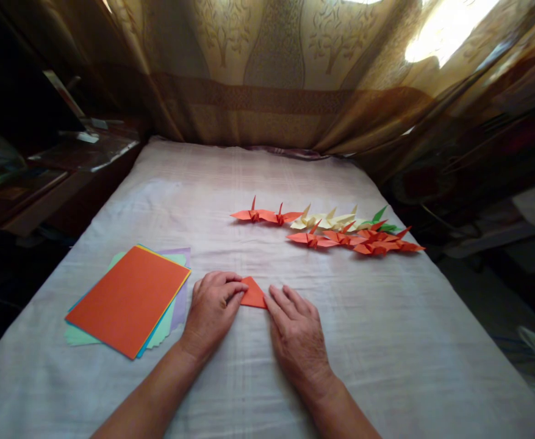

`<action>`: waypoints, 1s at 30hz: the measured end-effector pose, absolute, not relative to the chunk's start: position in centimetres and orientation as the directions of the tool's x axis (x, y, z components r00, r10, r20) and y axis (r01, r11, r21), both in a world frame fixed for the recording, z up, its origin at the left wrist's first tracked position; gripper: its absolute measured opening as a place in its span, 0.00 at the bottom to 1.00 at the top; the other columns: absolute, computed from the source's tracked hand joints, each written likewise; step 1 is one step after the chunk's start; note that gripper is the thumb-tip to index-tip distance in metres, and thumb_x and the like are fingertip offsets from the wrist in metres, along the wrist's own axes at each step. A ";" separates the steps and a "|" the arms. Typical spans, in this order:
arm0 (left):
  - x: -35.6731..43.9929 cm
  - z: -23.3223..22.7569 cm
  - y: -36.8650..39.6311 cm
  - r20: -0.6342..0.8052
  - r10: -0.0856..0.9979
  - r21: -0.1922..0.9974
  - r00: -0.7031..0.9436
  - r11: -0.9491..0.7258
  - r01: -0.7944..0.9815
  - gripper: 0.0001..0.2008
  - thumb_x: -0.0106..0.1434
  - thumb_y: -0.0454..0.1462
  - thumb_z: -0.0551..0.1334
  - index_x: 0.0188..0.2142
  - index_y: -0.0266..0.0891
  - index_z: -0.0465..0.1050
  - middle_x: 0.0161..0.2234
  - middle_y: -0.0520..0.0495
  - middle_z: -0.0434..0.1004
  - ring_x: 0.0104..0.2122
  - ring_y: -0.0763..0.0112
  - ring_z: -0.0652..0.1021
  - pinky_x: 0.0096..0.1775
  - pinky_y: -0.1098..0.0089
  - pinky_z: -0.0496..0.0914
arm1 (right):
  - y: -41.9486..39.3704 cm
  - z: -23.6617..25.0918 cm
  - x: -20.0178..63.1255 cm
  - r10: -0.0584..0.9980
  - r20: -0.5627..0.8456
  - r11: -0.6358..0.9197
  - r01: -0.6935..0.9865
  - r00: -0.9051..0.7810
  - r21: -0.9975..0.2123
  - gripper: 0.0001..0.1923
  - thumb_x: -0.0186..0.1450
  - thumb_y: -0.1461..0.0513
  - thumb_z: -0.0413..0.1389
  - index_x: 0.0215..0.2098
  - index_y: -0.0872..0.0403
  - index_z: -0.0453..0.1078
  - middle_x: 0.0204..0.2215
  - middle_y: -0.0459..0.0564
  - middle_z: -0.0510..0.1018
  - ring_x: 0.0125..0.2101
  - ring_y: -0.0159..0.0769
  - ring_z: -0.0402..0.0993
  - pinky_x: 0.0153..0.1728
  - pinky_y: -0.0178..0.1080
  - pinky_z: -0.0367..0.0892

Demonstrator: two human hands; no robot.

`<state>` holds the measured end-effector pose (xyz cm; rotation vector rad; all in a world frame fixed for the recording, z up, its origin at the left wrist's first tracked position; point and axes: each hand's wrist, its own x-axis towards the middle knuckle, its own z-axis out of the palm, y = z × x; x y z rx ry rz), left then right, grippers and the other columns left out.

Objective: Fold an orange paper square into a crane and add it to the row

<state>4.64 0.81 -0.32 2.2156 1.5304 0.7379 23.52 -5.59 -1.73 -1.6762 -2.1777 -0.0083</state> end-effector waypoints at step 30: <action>2.6 -0.3 -0.2 0.261 0.849 0.453 0.458 -0.527 0.719 0.16 0.61 0.30 0.61 0.46 0.48 0.79 0.43 0.47 0.77 0.46 0.61 0.73 0.50 0.59 0.65 | -4.0 -0.9 22.2 0.863 0.465 0.324 0.922 -0.197 -0.213 0.18 0.66 0.68 0.54 0.53 0.52 0.71 0.47 0.53 0.77 0.46 0.43 0.67 0.45 0.42 0.62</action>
